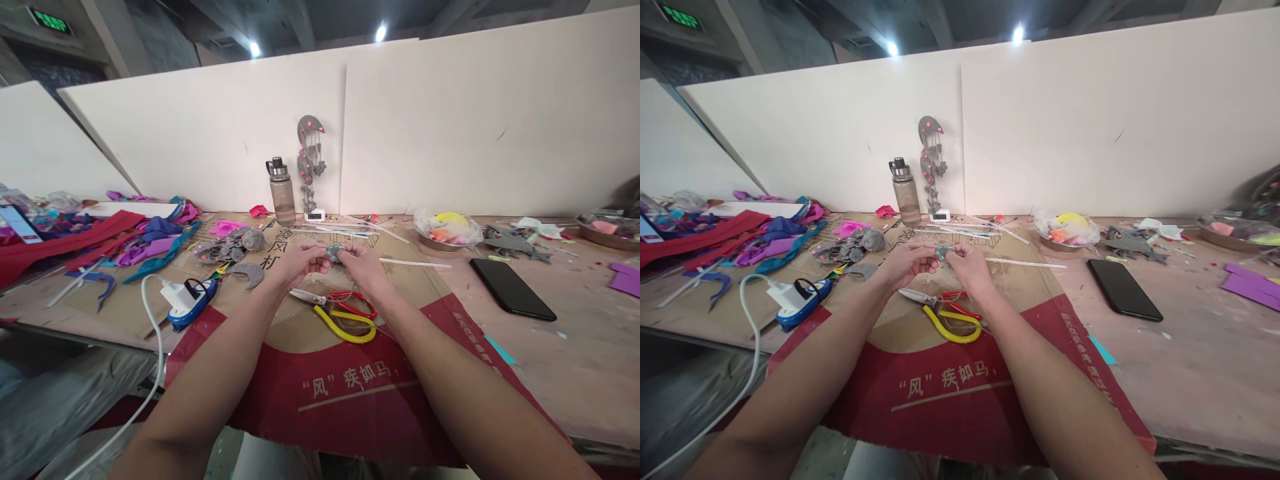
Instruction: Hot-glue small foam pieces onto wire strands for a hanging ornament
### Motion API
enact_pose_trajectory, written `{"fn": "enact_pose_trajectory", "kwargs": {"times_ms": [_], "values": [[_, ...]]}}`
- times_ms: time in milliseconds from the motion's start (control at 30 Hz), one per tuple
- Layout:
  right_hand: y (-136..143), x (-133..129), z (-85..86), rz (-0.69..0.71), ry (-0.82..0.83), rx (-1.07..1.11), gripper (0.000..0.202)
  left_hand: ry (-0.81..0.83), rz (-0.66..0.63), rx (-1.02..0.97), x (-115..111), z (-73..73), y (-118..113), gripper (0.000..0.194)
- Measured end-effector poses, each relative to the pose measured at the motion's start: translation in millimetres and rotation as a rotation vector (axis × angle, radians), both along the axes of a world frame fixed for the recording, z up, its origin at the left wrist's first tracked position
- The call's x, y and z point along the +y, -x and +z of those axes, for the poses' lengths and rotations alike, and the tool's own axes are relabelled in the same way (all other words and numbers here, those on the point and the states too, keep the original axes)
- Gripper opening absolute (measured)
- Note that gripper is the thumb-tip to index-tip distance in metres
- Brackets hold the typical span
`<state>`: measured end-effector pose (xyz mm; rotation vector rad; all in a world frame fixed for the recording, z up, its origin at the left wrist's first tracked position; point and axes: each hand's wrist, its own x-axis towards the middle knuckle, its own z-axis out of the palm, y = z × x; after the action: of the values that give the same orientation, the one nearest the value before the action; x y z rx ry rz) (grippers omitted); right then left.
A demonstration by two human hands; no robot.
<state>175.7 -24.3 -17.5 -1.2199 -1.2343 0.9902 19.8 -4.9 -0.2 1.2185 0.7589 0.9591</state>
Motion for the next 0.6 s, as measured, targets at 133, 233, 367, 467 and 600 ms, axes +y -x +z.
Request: {"fn": "enact_pose_trajectory", "kwargs": {"times_ms": [133,233,367,467,600], "values": [[2.1,-3.8,2.8,0.006,0.012,0.022,0.012,-0.017,0.033,0.004,-0.3,-1.1,-2.6,0.027],[4.5,-9.1,6.5,0.049,0.04,0.149,0.015,-0.064,0.082,-0.034,-0.2,-6.5,-9.0,0.028],[8.1,-15.4,10.2,0.118,0.037,0.269,0.025,-0.085,0.141,-0.109,-0.5,-12.6,-16.7,0.029],[9.1,-15.8,9.0,0.134,0.02,0.24,0.03,-0.093,0.188,-0.117,0.8,-13.1,-16.5,0.03],[7.8,-11.8,3.2,0.1,-0.022,0.092,0.029,-0.253,0.349,-0.001,4.1,-11.1,-9.7,0.025]]}}
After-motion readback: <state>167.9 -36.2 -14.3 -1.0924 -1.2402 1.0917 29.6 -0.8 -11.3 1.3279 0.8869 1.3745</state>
